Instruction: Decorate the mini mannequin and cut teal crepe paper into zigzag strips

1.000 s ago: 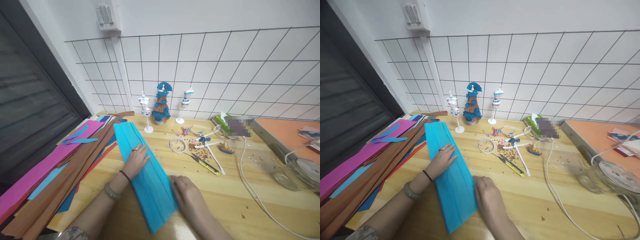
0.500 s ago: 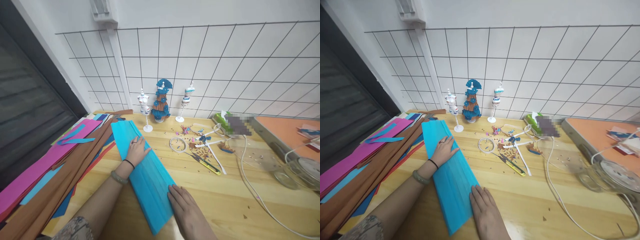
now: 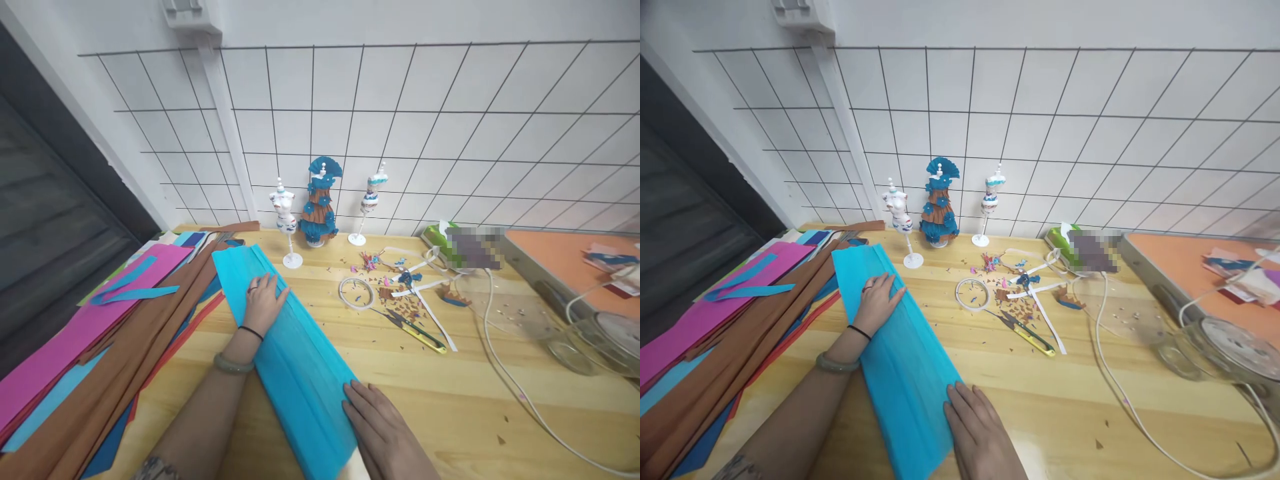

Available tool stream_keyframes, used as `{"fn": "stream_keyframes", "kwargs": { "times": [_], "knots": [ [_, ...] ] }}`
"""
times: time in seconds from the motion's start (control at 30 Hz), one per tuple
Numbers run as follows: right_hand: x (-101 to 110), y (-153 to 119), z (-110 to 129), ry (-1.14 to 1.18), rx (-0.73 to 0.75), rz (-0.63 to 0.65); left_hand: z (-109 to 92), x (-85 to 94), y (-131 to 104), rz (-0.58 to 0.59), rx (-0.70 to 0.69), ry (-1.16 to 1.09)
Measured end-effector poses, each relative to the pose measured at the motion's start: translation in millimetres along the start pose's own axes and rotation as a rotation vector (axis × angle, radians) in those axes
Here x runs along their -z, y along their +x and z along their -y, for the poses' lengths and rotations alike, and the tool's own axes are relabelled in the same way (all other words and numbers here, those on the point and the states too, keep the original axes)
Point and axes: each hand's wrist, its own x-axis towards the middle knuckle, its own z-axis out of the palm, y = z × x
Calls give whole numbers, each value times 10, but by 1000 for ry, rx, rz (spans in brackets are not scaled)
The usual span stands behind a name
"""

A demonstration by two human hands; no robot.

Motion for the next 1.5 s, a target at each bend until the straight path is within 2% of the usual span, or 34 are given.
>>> {"fn": "stream_keyframes", "kwargs": {
  "times": [0.2,0.47,0.57,0.67,0.8,0.9,1.03,1.13,1.23,1.3,1.37,1.5],
  "knots": [
    [45,7,-21,54,-10,-53,-32,-11,-29,42,-106,-23],
    [22,4,-12,121,6,-98,-9,-98,-15,68,-57,-13],
    [121,-19,-54,174,-69,-37,-15,-104,-20,78,-57,-9],
    [299,-92,-281,145,-290,38,-19,-103,-21,90,-65,-12],
    [443,-214,-836,-136,-513,62,-22,-91,-11,125,-57,4],
    [398,-223,-1160,-172,-494,149,-25,-77,-4,158,-57,12],
    [274,-128,-1255,-151,-528,175,-34,-49,-10,173,-56,15],
    [245,-93,-1230,-127,-605,147,-90,25,-28,98,-68,32],
    [270,-111,-1250,-60,-718,76,-248,185,-78,-32,-145,13],
    [293,-133,-1279,19,-813,-5,-411,325,-143,-24,-252,-55],
    [313,-150,-1302,132,-908,-103,-597,468,-241,80,-411,-161],
    [373,-148,-1289,395,-1029,-236,-875,700,-520,414,-768,-341]
  ]
}}
